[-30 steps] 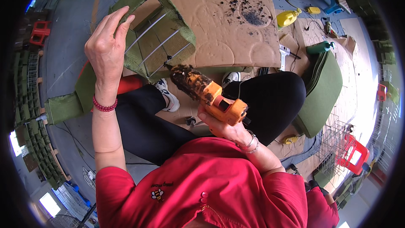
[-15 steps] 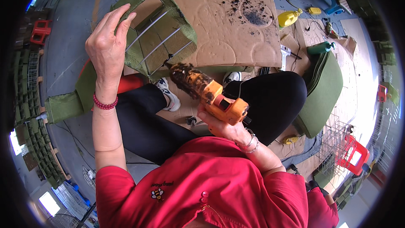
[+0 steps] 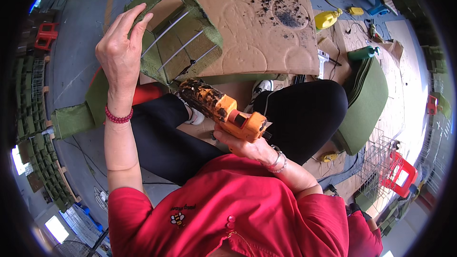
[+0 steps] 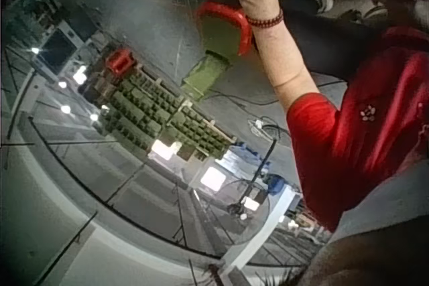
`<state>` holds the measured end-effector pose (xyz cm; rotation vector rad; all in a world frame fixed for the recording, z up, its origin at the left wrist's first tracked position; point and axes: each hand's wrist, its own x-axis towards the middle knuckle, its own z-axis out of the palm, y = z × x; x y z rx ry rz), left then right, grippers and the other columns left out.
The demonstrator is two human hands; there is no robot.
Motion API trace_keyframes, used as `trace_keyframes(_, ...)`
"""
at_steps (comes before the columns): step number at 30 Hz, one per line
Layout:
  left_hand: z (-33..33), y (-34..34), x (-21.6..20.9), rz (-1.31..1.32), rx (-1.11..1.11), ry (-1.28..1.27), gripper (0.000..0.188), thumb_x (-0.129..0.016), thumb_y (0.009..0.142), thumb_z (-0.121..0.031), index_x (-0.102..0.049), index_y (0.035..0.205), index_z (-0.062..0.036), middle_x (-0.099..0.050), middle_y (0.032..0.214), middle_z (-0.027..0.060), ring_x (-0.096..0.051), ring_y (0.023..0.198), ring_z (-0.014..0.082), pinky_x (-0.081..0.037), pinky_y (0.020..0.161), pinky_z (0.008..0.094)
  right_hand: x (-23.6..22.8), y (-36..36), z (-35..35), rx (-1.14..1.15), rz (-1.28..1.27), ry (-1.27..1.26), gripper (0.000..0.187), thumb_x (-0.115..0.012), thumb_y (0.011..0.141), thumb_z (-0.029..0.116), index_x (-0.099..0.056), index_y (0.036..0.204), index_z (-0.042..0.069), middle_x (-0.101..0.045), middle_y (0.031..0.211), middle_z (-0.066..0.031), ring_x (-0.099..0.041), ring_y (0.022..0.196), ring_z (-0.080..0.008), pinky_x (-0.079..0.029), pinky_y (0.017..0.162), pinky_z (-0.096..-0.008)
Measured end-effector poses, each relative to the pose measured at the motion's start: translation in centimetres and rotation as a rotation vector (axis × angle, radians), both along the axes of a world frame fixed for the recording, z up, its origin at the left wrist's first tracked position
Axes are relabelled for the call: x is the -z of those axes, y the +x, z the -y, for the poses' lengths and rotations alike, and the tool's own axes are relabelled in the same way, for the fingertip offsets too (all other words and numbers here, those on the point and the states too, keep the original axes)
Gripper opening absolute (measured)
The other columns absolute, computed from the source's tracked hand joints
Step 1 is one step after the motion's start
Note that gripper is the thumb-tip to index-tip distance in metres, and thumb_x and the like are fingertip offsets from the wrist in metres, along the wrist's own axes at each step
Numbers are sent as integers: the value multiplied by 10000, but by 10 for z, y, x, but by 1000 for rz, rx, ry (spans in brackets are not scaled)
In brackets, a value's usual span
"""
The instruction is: The recorder is using a hot glue gun to attach green fabric coverings to wire frame bins.
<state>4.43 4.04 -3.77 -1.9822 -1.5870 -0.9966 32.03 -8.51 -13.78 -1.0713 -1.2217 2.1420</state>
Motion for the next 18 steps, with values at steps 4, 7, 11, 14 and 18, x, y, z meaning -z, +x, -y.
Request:
trace_keyframes(4,-1,1,0,-6,0,-1,226,-790,795,-129,-726,1005,-77,-734,929,62,-714,814,239,-578,680,332,9,-1,2,-66,25,34,230,-734,916,234,-627,1060,90,-634,935,12,-590,834,-98,-485,698,-286)
trace_keyframes(7,-2,-3,1,-1,5,8,218,-789,797,-128,-730,1000,-74,-736,929,63,-714,809,241,-576,676,330,-5,-7,-2,-92,2,91,88,-641,938,107,-607,1017,87,-588,934,10,-537,893,-97,-447,808,-277)
trace_keyframes(11,0,-6,1,49,14,2,201,-781,809,-119,-735,998,-65,-737,921,72,-714,792,248,-566,667,325,-36,-14,-10,-64,43,52,106,-703,900,116,-640,984,107,-605,891,41,-556,815,-81,-468,721,-268)
trace_keyframes(14,1,-5,-2,53,19,-14,193,-775,821,-116,-738,1002,-57,-735,919,87,-715,789,256,-557,667,325,-25,-18,-6,-34,57,100,118,-728,875,133,-657,969,116,-623,838,50,-577,762,-71,-481,661,-274)
trace_keyframes(18,6,-7,-3,68,11,-36,185,-765,838,-95,-736,1009,-32,-735,921,108,-718,812,263,-559,698,328,-14,-19,-6,-44,60,365,156,-744,870,183,-659,985,119,-632,850,14,-600,751,-124,-474,653,-294)
